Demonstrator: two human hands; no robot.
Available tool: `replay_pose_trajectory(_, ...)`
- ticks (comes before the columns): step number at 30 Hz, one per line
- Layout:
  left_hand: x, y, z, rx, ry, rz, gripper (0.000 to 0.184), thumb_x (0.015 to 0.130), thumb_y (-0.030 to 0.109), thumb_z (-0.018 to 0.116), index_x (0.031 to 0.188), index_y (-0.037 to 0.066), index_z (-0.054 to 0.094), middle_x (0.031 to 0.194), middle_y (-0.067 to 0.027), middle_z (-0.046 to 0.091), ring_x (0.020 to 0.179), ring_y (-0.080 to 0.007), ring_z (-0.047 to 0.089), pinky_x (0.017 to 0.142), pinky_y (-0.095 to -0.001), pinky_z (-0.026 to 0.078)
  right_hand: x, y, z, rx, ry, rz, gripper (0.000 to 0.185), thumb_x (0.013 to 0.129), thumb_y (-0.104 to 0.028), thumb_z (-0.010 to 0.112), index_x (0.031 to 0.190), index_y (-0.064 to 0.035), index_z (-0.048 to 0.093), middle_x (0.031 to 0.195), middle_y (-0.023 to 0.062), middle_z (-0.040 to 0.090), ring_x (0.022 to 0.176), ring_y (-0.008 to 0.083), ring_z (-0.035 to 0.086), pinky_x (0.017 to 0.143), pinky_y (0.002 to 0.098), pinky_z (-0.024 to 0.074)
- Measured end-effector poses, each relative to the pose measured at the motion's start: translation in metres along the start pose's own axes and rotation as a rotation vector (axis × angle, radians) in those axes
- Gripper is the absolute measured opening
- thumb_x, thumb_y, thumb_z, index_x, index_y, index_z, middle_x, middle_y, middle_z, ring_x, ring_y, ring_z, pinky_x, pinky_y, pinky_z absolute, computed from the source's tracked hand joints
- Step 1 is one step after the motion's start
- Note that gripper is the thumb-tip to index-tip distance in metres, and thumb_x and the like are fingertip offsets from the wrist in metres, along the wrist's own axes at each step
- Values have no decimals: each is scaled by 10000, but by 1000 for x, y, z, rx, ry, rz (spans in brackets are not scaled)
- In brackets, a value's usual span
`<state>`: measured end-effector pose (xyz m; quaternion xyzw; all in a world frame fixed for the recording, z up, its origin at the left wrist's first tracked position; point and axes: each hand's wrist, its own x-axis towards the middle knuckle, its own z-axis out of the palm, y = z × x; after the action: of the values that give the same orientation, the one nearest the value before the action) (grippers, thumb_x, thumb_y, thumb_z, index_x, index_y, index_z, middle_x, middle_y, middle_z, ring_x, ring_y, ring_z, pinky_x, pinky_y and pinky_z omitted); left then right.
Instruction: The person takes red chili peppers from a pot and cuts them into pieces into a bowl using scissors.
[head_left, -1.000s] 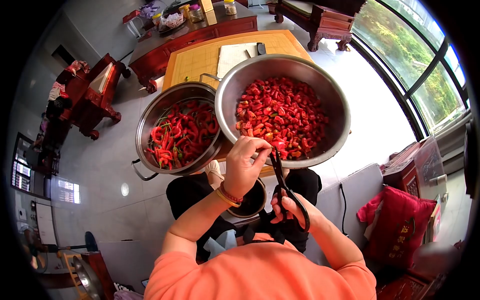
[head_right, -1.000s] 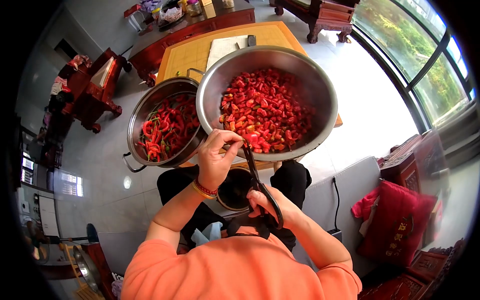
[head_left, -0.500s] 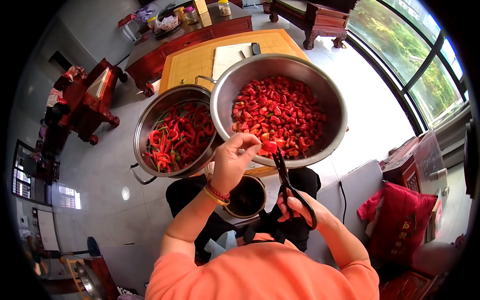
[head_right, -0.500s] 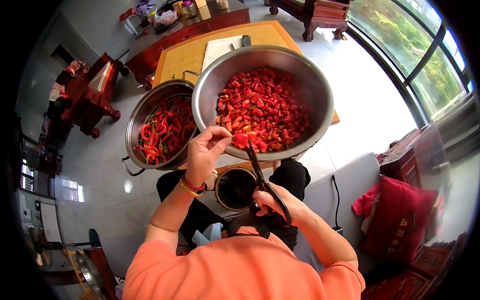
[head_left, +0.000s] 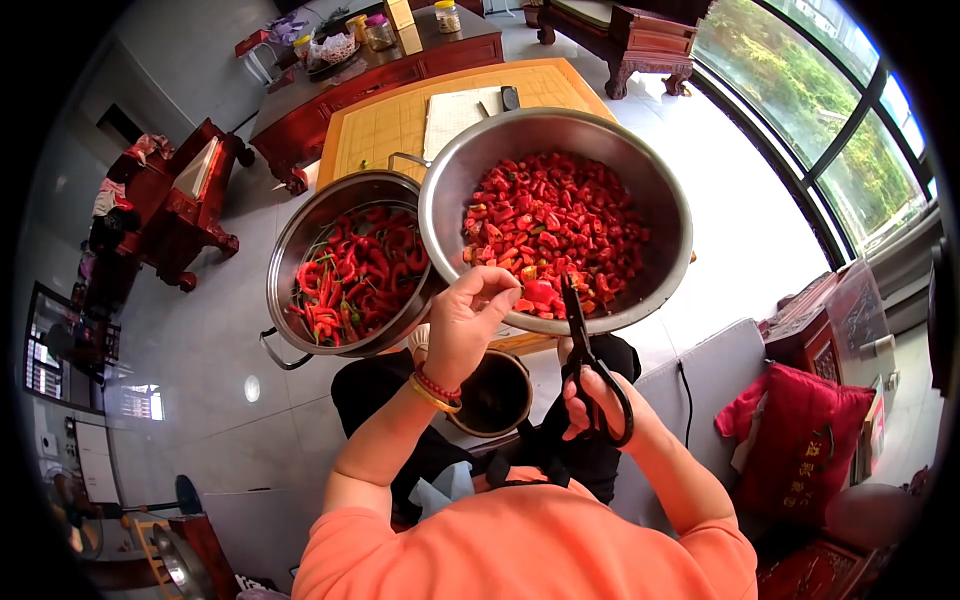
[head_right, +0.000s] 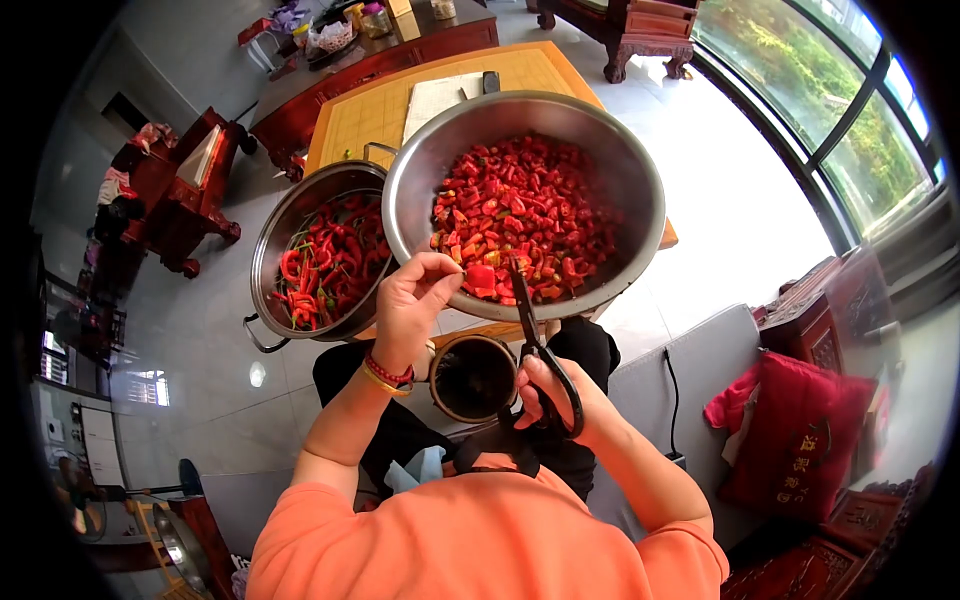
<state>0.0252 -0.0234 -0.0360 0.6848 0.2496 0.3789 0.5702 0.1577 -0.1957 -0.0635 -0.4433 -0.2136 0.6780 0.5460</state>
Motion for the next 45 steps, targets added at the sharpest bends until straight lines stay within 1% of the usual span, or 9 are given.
replay_pose_trajectory(4,3,-2,-1,-40,55,30,65,852,47,603,899,2,604,787,18,601,696,-21,530,634,-177,432,-3,-2,-1,118,-86,88,570,891,-595,332,962,-52,491,736,20,462,664,135,486,717,370,529)
replay_pose_trajectory(10,5,0,0,145,72,108,42,843,20,611,884,15,603,797,59,564,693,4,485,626,-165,399,-5,-4,3,260,-159,135,442,933,-455,357,986,-42,504,818,34,493,730,147,506,816,396,488)
replay_pose_trajectory(12,5,-1,1,195,98,150,50,811,14,619,858,16,601,772,-18,579,681,-97,537,635,-225,423,-6,-6,6,288,-179,142,432,929,-448,389,1012,-38,499,831,27,486,738,136,504,825,382,484)
replay_pose_trajectory(19,3,7,9,431,144,433,89,760,-1,638,822,33,584,763,-67,577,702,-234,536,649,-318,428,-6,6,7,-3,-238,82,386,921,-375,488,1070,-19,472,852,25,458,786,92,473,776,266,474)
replay_pose_trajectory(29,-3,10,16,465,88,506,135,735,-39,652,833,33,595,783,-58,593,721,-205,553,650,-292,442,2,5,9,-67,-133,69,374,935,-377,461,1014,-14,497,757,19,453,648,99,476,725,254,494)
replay_pose_trajectory(35,-2,7,15,450,72,471,135,745,-19,639,855,38,588,784,-73,577,724,-248,532,649,-329,435,3,6,14,-47,-45,14,382,931,-397,463,897,-19,499,692,4,438,552,82,438,612,292,534)
replay_pose_trajectory(39,3,2,11,457,60,420,116,760,-13,642,856,32,593,765,-63,579,684,-204,546,624,-294,435,0,-6,12,-187,-5,17,389,922,-388,487,799,-19,496,559,-5,408,479,82,426,554,299,538)
replay_pose_trajectory(41,3,-2,9,412,30,342,106,775,-17,643,862,25,601,775,-48,593,672,-145,565,633,-248,439,2,-9,11,-225,28,40,384,922,-382,486,811,-15,498,563,-3,420,486,84,437,562,296,539)
replay_pose_trajectory(45,0,-2,5,219,37,180,79,778,-3,636,847,20,604,782,-64,599,695,-168,563,612,-259,438,2,-8,9,-87,49,31,386,931,-386,456,841,-14,503,595,-2,423,511,89,444,583,305,545)
